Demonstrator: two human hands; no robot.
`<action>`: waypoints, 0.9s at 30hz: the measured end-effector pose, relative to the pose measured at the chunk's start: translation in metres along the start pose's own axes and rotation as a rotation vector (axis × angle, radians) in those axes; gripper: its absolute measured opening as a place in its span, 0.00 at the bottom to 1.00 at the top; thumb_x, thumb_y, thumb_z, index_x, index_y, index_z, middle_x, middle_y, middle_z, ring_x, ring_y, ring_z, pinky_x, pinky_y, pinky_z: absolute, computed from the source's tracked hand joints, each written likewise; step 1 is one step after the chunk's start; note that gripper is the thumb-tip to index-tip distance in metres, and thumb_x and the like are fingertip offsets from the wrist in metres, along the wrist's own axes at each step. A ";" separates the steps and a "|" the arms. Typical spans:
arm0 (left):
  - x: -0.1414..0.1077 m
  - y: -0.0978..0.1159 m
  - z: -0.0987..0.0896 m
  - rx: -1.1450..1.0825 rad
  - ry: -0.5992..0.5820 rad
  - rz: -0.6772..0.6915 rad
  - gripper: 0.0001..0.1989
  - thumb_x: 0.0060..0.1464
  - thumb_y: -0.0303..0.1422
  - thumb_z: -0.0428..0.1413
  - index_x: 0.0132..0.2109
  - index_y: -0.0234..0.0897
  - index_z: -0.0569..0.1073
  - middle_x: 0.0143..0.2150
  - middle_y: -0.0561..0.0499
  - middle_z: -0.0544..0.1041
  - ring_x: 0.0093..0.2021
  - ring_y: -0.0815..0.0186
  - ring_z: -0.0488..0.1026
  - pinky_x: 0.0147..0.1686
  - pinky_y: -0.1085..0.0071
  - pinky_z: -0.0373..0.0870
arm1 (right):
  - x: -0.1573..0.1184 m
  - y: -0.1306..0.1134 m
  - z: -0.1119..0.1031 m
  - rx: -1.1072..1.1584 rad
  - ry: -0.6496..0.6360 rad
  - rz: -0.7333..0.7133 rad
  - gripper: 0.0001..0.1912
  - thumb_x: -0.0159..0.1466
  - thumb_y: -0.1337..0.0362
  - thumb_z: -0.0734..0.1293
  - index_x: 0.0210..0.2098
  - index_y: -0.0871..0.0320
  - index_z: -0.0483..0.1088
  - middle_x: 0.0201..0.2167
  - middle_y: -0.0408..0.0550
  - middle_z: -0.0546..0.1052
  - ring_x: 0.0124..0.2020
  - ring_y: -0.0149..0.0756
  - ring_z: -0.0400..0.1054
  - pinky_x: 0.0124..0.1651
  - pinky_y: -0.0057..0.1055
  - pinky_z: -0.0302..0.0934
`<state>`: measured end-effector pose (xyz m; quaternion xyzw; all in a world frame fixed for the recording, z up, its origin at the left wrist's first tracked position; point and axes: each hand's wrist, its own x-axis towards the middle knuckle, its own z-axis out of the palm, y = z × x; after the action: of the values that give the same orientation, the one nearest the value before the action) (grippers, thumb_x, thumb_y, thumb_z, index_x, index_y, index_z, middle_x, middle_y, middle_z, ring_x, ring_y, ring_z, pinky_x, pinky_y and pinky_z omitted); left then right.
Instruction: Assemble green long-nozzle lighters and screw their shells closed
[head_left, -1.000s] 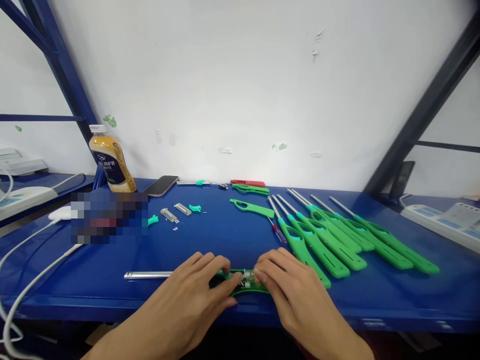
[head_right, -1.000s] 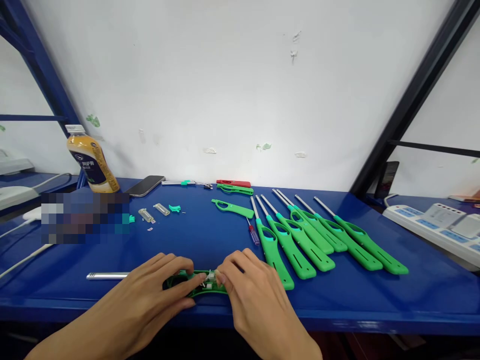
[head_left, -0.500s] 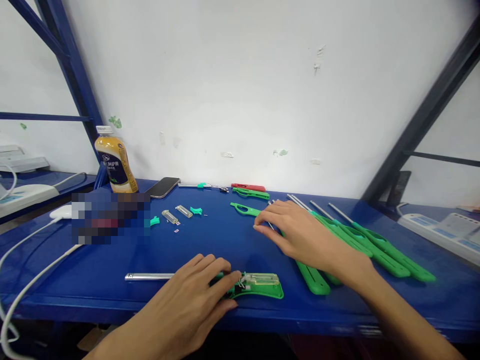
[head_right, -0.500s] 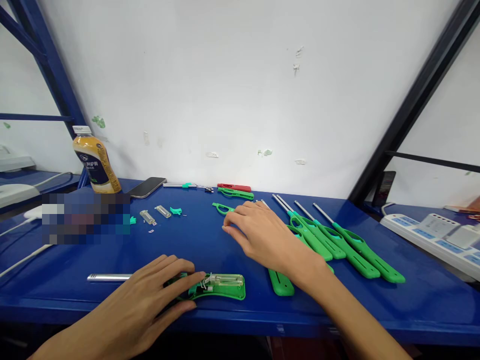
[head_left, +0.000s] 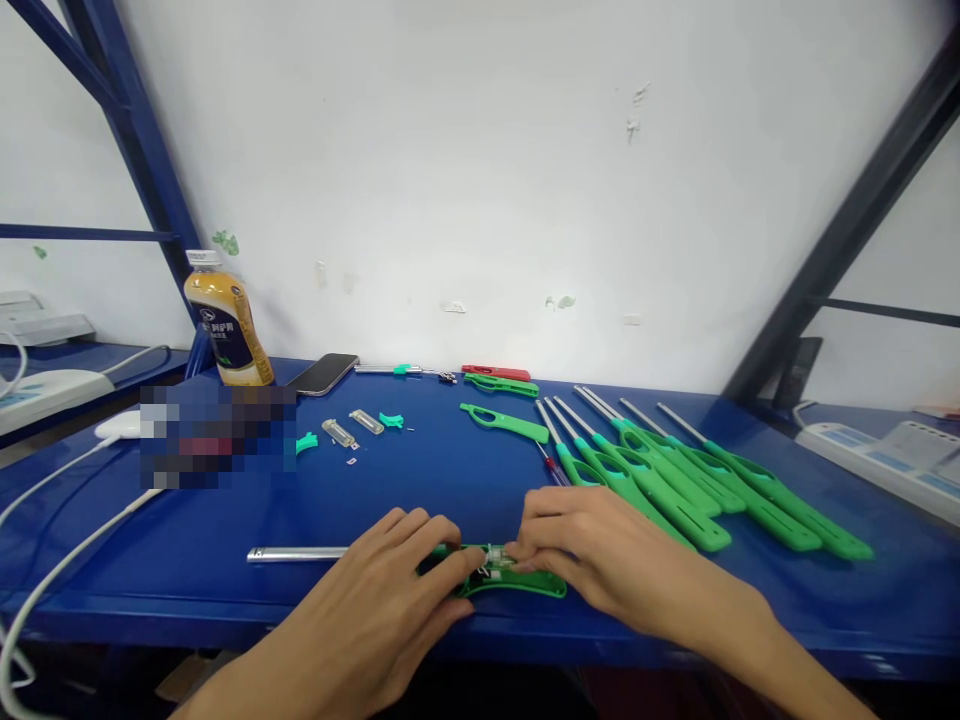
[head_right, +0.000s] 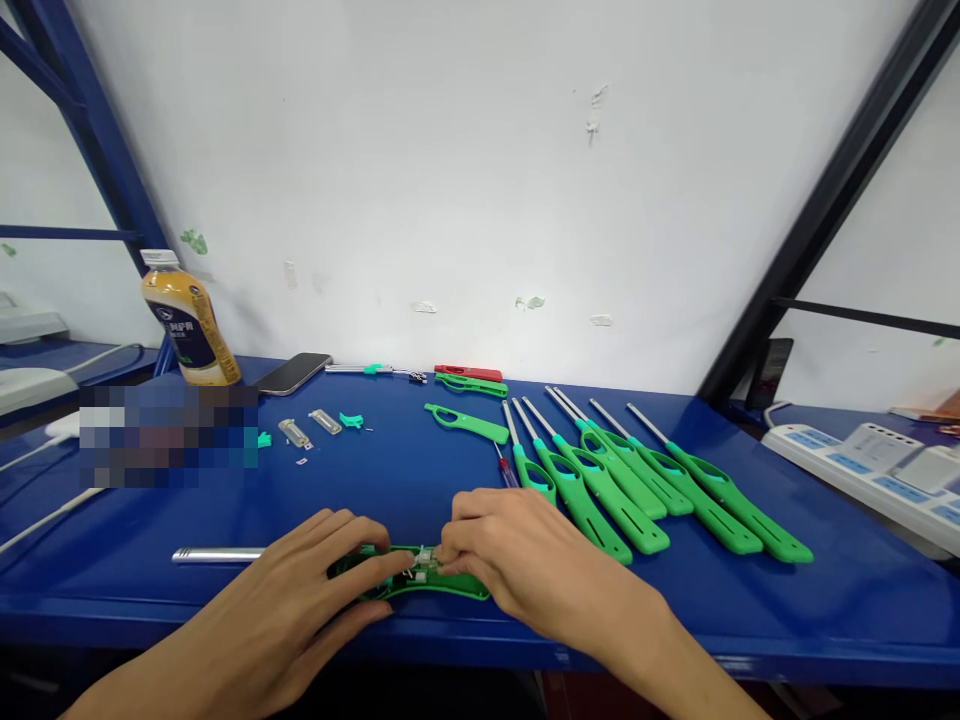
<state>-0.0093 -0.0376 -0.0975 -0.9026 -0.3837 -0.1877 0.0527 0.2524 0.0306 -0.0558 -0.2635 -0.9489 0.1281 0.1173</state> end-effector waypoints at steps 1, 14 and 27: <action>0.000 0.000 0.000 0.012 -0.004 0.005 0.19 0.69 0.26 0.57 0.63 0.43 0.68 0.52 0.47 0.75 0.49 0.53 0.76 0.54 0.50 0.72 | 0.000 0.000 0.000 0.007 0.000 0.000 0.12 0.76 0.69 0.64 0.38 0.54 0.77 0.36 0.41 0.77 0.35 0.32 0.71 0.37 0.29 0.56; 0.001 -0.001 0.002 0.049 -0.012 0.031 0.18 0.70 0.25 0.54 0.63 0.42 0.68 0.53 0.42 0.73 0.49 0.50 0.76 0.52 0.48 0.75 | 0.024 0.010 -0.022 -0.214 0.052 -0.080 0.13 0.78 0.59 0.63 0.45 0.53 0.80 0.43 0.44 0.83 0.44 0.36 0.77 0.47 0.32 0.67; 0.003 -0.002 0.000 0.060 0.001 0.040 0.19 0.67 0.25 0.59 0.62 0.41 0.70 0.51 0.43 0.76 0.47 0.50 0.79 0.51 0.44 0.78 | 0.093 0.095 -0.009 -0.463 0.057 0.124 0.19 0.74 0.57 0.70 0.60 0.57 0.72 0.59 0.53 0.76 0.53 0.46 0.76 0.54 0.47 0.74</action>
<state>-0.0087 -0.0337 -0.0967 -0.9081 -0.3709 -0.1754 0.0836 0.2225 0.1601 -0.0618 -0.3445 -0.9313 -0.0935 0.0722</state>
